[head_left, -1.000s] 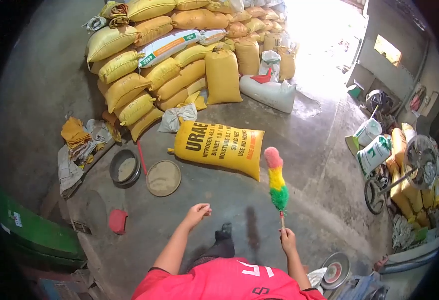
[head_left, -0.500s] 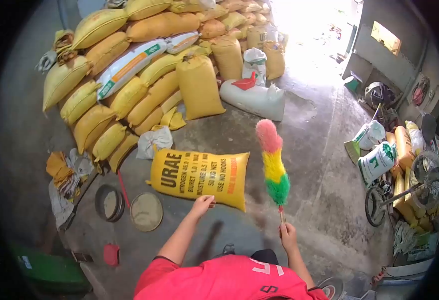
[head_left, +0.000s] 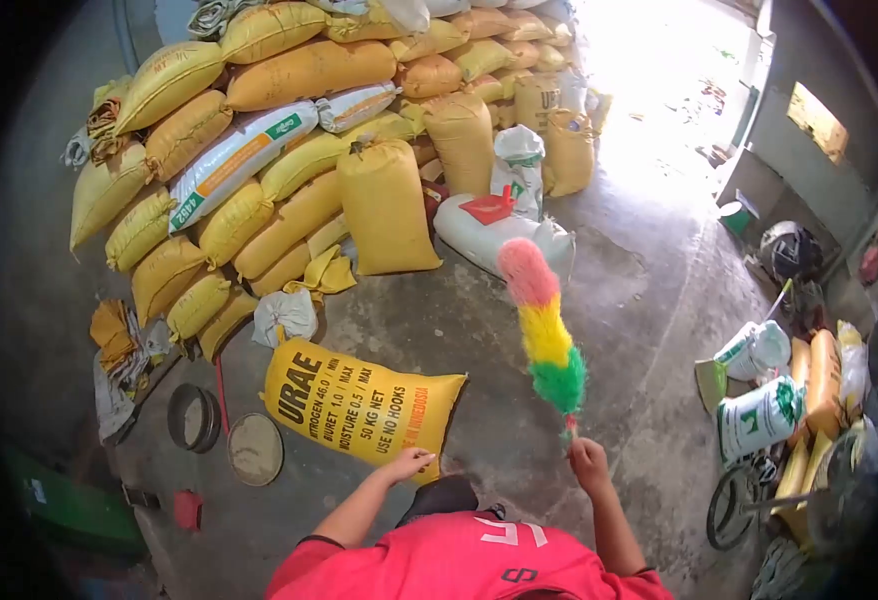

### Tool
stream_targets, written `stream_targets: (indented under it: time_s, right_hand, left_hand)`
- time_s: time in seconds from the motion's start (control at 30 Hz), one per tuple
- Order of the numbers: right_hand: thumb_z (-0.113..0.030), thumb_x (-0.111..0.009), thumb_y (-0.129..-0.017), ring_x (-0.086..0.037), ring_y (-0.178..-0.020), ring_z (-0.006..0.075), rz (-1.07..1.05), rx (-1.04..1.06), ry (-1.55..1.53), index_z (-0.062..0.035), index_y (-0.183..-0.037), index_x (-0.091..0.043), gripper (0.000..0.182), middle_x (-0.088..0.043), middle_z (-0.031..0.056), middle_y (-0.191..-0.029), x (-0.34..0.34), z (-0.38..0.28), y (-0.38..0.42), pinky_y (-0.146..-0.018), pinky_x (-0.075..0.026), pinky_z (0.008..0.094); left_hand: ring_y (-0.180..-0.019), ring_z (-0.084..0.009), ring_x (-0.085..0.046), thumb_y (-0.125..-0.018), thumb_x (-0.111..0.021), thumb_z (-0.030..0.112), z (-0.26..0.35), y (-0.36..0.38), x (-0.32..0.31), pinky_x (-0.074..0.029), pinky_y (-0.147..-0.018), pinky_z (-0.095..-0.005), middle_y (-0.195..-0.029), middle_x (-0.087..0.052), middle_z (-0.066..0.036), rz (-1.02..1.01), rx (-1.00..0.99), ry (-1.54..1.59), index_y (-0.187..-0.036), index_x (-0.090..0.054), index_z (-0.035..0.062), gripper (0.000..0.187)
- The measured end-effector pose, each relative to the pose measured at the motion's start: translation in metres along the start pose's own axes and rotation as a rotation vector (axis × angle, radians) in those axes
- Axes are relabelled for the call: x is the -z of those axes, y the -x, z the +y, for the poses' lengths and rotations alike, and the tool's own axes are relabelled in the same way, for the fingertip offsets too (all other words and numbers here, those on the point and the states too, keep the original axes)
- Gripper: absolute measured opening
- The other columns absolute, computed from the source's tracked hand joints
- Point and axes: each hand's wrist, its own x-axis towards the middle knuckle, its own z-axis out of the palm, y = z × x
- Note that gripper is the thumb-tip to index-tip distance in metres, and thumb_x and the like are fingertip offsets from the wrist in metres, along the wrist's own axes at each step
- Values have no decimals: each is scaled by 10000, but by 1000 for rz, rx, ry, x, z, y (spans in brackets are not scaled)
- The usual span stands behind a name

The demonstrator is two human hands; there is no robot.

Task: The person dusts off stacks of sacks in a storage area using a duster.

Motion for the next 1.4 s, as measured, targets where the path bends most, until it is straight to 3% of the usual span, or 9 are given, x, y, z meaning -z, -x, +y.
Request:
stream_targets:
  time_s: [0.33, 0.47, 0.73, 0.83, 0.97, 1.03, 1.2, 1.27, 1.4]
  right_hand:
    - [-248, -485, -877, -400, -492, 59, -8, 72, 156, -5, -727, -555, 294, -441, -20, -546, 26, 32, -276, -451, -323, 227]
    - [-222, -531, -850, -439, -526, 78, -88, 121, 410, 24, -734, -569, 274, -479, 6, -562, 38, 6, -399, -485, -363, 256]
    - [-189, -531, -831, -458, -544, 127, -52, -5, 388, 24, -826, -576, 217, -497, 114, -575, 55, -2, -586, -540, -400, 294]
    - [-186, -528, -842, -474, -533, 111, -5, 71, 333, 23, -792, -578, 221, -509, 42, -563, 58, 27, -677, -508, -387, 280]
    - [-195, -526, -828, -530, -570, 279, -7, 148, 656, 22, -804, -584, 226, -544, 170, -624, 68, -13, -832, -544, -405, 346]
    - [-197, -521, -826, -530, -605, 341, -21, 238, 723, 23, -802, -580, 229, -544, 206, -658, 63, -48, -914, -558, -406, 369]
    - [-175, -510, -832, -530, -573, 267, -91, 409, 595, 28, -844, -558, 209, -519, 184, -637, -21, -140, -1070, -547, -403, 350]
    - [-147, -474, -820, -541, -704, 395, -150, 434, 484, 20, -856, -555, 190, -544, 247, -735, -73, -165, -1113, -615, -417, 399]
    - [-124, -462, -818, -542, -701, 399, -259, 475, 379, 23, -903, -554, 193, -556, 240, -750, -185, -206, -1162, -627, -422, 403]
  left_hand:
    - [-726, -134, -585, -823, -515, 389, -43, -138, 61, -355, -521, -251, -890, -606, -57, 375, 428, 383, -1049, -552, 43, 414]
    - [-682, -141, -583, -823, -512, 385, 13, -245, 105, -349, -477, -267, -870, -608, -73, 420, 592, 372, -1047, -551, 27, 425]
    - [-845, -227, -592, -787, -573, 377, 215, -427, 213, -457, -748, -313, -943, -608, -153, 366, -25, -55, -1025, -556, -27, 470]
    - [-915, -246, -578, -792, -569, 369, 258, -484, 247, -443, -790, -318, -966, -605, -165, 484, -6, 14, -1025, -560, -18, 452]
    - [-896, -247, -583, -787, -579, 364, 281, -549, 264, -447, -780, -314, -969, -606, -163, 671, 59, 132, -1035, -556, -14, 453]
    - [-891, -233, -587, -784, -592, 357, 292, -572, 267, -448, -779, -309, -982, -606, -157, 534, 236, 101, -1063, -543, -2, 457]
    - [-874, -197, -586, -790, -605, 330, 317, -590, 309, -450, -775, -298, -967, -611, -132, 701, 117, 325, -1094, -529, 21, 441]
    - [-866, -195, -586, -799, -597, 304, 322, -592, 344, -448, -775, -296, -946, -611, -122, 993, 29, 432, -1081, -536, 15, 408]
    - [-878, -187, -579, -807, -590, 280, 329, -601, 434, -441, -780, -295, -954, -606, -117, 1198, 108, 451, -1055, -543, 3, 375]
